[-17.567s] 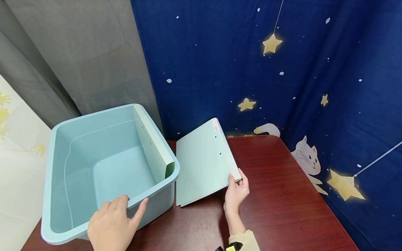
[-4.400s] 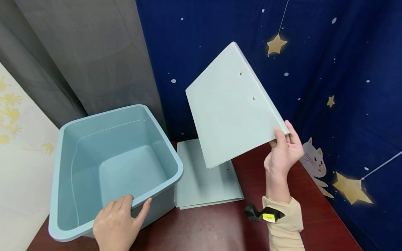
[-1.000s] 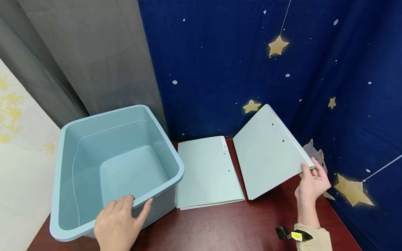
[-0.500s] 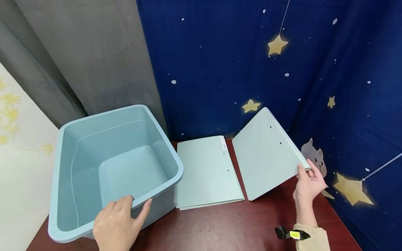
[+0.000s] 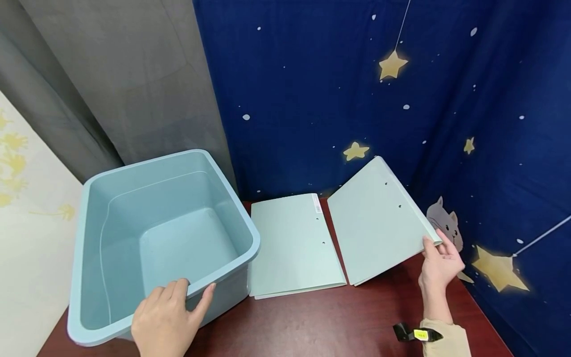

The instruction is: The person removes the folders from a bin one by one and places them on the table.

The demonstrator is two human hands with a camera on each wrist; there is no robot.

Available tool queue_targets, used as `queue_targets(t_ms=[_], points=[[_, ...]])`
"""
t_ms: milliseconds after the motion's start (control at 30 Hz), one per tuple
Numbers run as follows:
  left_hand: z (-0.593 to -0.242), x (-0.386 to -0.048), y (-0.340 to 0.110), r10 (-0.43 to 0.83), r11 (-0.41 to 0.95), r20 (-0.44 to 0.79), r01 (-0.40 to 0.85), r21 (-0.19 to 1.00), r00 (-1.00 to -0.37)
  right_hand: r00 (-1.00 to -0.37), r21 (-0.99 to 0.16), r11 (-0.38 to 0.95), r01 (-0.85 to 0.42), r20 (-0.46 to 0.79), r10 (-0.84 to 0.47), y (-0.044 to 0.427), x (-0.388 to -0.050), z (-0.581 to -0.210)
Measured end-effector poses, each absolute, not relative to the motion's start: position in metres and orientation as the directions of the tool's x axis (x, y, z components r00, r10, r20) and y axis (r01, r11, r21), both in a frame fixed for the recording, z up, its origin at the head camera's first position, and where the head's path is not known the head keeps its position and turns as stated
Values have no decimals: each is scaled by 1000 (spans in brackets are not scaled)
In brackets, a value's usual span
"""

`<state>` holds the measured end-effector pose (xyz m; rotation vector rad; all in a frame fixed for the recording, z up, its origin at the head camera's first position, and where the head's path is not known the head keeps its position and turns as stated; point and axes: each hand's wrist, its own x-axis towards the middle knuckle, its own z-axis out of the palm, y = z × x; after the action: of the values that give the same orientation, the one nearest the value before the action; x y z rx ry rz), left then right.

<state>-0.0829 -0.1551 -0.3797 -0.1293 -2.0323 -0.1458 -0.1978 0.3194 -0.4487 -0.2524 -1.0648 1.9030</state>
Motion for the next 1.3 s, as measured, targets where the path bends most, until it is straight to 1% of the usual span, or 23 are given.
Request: queue_targets(t_ms=[67, 167, 200, 300, 400, 467, 567, 667, 733, 833, 867, 933, 1067, 1100, 1300], points=[[-380, -83, -155, 27, 987, 895, 152, 46, -445, -581, -705, -259, -660, 261, 771, 334, -207, -468], [-380, -83, -156, 26, 988, 897, 151, 45, -442, -584, -696, -250, -673, 292, 758, 339, -209, -476], [-380, -83, -156, 26, 988, 896, 151, 45, -442, -584, -694, -261, -671, 278, 763, 337, -207, -473], [-381, -83, -156, 27, 988, 895, 151, 46, -446, -553, -785, -188, -591, 224, 803, 317, -193, -446], [-382, -83, -156, 28, 988, 893, 151, 45, -449, -552, -797, -209, -566, 179, 814, 318, -191, -446], [-382, -83, -156, 30, 988, 893, 151, 43, -450, -569, -797, -202, -569, 204, 797, 333, -196, -462], [-382, -83, -156, 32, 987, 892, 153, 41, -451, -583, -797, -170, -579, 260, 769, 368, -214, -506], [-382, -83, -156, 32, 987, 893, 154, 42, -450, -591, -793, -158, -589, 289, 753, 399, -230, -543], [-382, -83, -156, 31, 987, 894, 156, 44, -448, -587, -810, -122, -574, 304, 750, 409, -234, -554], [-382, -83, -156, 28, 987, 894, 156, 48, -448, -586, -813, -117, -570, 303, 751, 415, -235, -559], [-382, -83, -155, 27, 986, 893, 157, 49, -449, -604, -804, -147, -576, 298, 739, 407, -228, -550], [-382, -83, -155, 27, 987, 892, 155, 49, -451, -605, -813, -141, -565, 292, 741, 409, -227, -550], [-382, -83, -155, 28, 987, 890, 155, 48, -455, -609, -847, -103, -522, 285, 741, 410, -222, -549], [-382, -83, -155, 28, 987, 889, 154, 48, -456, -592, -867, -60, -494, 285, 754, 418, -227, -558], [-382, -83, -156, 32, 987, 888, 154, 44, -458, -602, -893, -42, -449, 267, 753, 419, -221, -557]])
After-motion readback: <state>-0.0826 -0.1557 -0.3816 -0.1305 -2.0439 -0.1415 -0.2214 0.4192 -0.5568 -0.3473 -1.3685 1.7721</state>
